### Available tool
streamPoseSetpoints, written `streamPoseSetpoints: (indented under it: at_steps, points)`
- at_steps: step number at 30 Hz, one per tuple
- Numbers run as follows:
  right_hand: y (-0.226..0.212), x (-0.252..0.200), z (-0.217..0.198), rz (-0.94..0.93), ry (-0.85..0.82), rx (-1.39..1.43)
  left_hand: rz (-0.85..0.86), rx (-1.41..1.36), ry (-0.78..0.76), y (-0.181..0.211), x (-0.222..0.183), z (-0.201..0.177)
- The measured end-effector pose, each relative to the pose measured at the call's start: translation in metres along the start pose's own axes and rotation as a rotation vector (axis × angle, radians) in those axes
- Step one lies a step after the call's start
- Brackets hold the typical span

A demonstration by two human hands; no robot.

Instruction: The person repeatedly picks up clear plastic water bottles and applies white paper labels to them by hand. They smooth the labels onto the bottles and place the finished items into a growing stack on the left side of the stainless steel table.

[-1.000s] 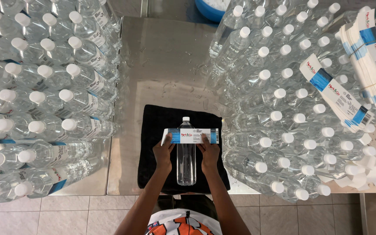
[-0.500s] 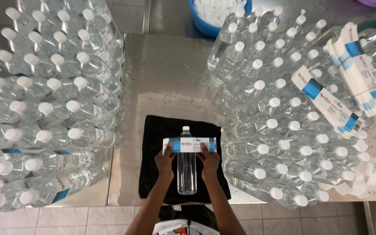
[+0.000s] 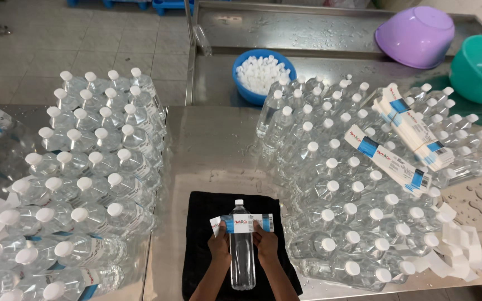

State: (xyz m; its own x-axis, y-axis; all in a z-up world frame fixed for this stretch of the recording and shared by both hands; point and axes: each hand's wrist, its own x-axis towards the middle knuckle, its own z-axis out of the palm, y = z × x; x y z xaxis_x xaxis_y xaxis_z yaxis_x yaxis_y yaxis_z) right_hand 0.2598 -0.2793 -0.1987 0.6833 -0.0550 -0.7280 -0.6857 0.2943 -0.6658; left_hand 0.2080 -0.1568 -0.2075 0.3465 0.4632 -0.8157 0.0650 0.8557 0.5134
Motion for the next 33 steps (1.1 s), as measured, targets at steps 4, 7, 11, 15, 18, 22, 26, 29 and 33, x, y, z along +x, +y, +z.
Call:
streamPoseSetpoints:
  at_steps: [4,7,11,15,18,22,26,29,33]
  points:
    - [-0.009,-0.003,0.003,-0.148,-0.184,0.078,0.198,-0.004,-0.208,0.010,-0.008,0.002]
    - [-0.019,-0.001,0.006,-0.257,-0.353,0.155,0.269,0.012,-0.364,0.031,-0.027,0.009]
    - [-0.024,0.018,0.019,-0.228,-0.572,0.286,0.322,-0.063,-0.659,0.056,-0.025,0.014]
    - [-0.009,0.019,0.014,-0.356,-0.647,0.264,0.373,-0.092,-0.825,0.056,-0.012,-0.002]
    - [0.002,0.018,0.002,-0.313,-0.613,0.307,0.408,-0.079,-0.947,0.054,-0.008,-0.011]
    - [0.004,0.003,-0.001,-0.405,-0.677,0.288,0.444,0.032,-1.001,0.054,-0.005,-0.023]
    - [0.003,-0.020,0.002,-0.483,-0.642,0.310,0.521,0.132,-1.045,0.054,-0.007,-0.039]
    - [0.010,-0.034,0.002,-0.527,-0.443,0.115,0.543,0.361,-1.161,0.056,-0.006,-0.055]
    - [0.039,-0.068,0.007,-0.516,-0.082,0.092,0.627,0.623,-1.062,0.045,-0.003,-0.054]
